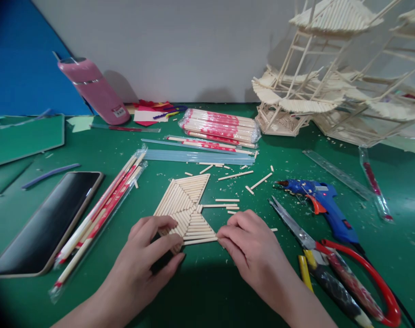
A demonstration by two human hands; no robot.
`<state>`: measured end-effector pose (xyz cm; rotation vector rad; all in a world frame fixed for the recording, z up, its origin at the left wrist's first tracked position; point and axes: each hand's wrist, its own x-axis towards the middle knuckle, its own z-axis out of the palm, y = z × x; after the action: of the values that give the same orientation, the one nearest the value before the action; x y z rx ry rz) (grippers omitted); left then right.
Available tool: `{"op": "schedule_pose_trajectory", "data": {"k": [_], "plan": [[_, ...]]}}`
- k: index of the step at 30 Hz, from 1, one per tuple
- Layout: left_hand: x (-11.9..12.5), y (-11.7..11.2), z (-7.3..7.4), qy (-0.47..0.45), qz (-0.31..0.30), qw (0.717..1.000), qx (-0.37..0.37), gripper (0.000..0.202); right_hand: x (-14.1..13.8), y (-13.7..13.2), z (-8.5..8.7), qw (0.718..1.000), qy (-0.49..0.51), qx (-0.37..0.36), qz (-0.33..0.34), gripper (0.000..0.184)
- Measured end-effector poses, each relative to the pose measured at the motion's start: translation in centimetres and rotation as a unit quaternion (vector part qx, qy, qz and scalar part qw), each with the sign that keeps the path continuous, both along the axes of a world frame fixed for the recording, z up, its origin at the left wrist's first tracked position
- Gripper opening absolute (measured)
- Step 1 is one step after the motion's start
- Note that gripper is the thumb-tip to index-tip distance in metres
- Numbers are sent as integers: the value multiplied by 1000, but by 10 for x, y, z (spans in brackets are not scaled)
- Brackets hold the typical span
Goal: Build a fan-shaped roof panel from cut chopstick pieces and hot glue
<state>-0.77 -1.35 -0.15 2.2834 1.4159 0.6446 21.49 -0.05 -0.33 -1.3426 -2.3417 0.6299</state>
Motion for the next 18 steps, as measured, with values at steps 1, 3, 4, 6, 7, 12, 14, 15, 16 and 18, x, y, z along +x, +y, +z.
{"op": "schedule_pose_trajectory", "data": {"k": [1, 3, 4, 6, 7, 12, 14, 15, 16, 18], "plan": [[0, 0, 0, -3, 2, 1000, -2, 10, 0, 0, 0, 1000, -1, 1, -5, 16], [1, 0, 0, -12, 5, 1000, -6, 9, 0, -1, 0, 1000, 1, -2, -12, 15], [2, 0, 0, -17, 9, 1000, -5, 8, -1, -1, 0, 1000, 2, -5, -13, 15], [4, 1, -1, -24, 18, 1000, -3, 8, -1, -1, 0, 1000, 5, -9, -11, 15], [6, 2, -1, -26, 23, 999, 1, 8, -1, -1, 0, 1000, 6, -9, -9, 15], [9, 3, -1, -29, 39, 999, 17, 9, -1, 0, 0, 1000, 12, 0, -3, 18], [10, 3, 0, -29, 43, 999, 18, 10, -1, -1, 0, 1000, 12, 1, -4, 17], [10, 3, 0, -29, 44, 998, 18, 10, -1, -1, 0, 1000, 12, 0, -6, 17], [10, 2, 0, -29, 44, 998, 17, 11, -1, -1, 0, 1000, 11, -1, -7, 16], [11, 2, 1, -30, 46, 998, 16, 11, -1, -1, 0, 1000, 12, -5, -8, 15]]}}
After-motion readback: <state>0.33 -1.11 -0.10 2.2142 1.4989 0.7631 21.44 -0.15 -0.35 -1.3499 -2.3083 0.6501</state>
